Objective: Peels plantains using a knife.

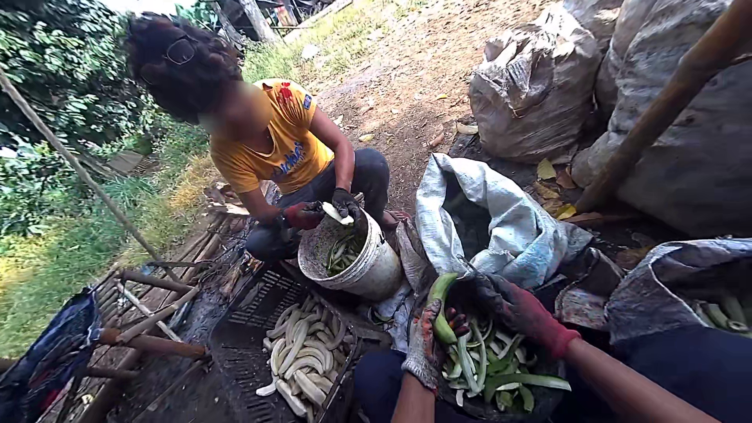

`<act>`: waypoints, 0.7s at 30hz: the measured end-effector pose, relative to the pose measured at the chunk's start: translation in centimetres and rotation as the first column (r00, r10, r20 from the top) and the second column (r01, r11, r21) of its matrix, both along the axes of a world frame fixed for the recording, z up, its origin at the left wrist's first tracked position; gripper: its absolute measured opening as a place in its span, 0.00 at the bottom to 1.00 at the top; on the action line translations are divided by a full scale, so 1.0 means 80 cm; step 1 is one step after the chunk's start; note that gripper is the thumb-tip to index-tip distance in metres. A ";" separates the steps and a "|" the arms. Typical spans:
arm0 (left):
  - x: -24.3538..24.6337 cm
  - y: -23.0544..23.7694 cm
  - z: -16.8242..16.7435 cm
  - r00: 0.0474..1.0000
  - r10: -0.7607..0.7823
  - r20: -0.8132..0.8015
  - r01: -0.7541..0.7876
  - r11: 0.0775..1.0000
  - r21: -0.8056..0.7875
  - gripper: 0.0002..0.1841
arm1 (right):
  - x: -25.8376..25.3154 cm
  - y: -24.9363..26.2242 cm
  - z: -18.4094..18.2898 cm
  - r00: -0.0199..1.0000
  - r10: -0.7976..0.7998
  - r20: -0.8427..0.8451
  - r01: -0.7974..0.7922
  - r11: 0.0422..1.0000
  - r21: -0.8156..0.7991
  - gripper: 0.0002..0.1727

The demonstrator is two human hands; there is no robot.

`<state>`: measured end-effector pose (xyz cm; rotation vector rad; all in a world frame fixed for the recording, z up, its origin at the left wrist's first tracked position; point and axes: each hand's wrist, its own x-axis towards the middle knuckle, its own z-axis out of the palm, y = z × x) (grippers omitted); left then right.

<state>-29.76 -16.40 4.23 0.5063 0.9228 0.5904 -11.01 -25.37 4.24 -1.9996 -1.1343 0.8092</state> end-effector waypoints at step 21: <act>-0.011 -0.058 -0.103 0.856 -0.369 -0.363 0.257 0.911 -0.322 0.13 | -0.040 -0.038 -0.072 0.986 0.167 -0.005 -0.127 0.729 -0.672 0.27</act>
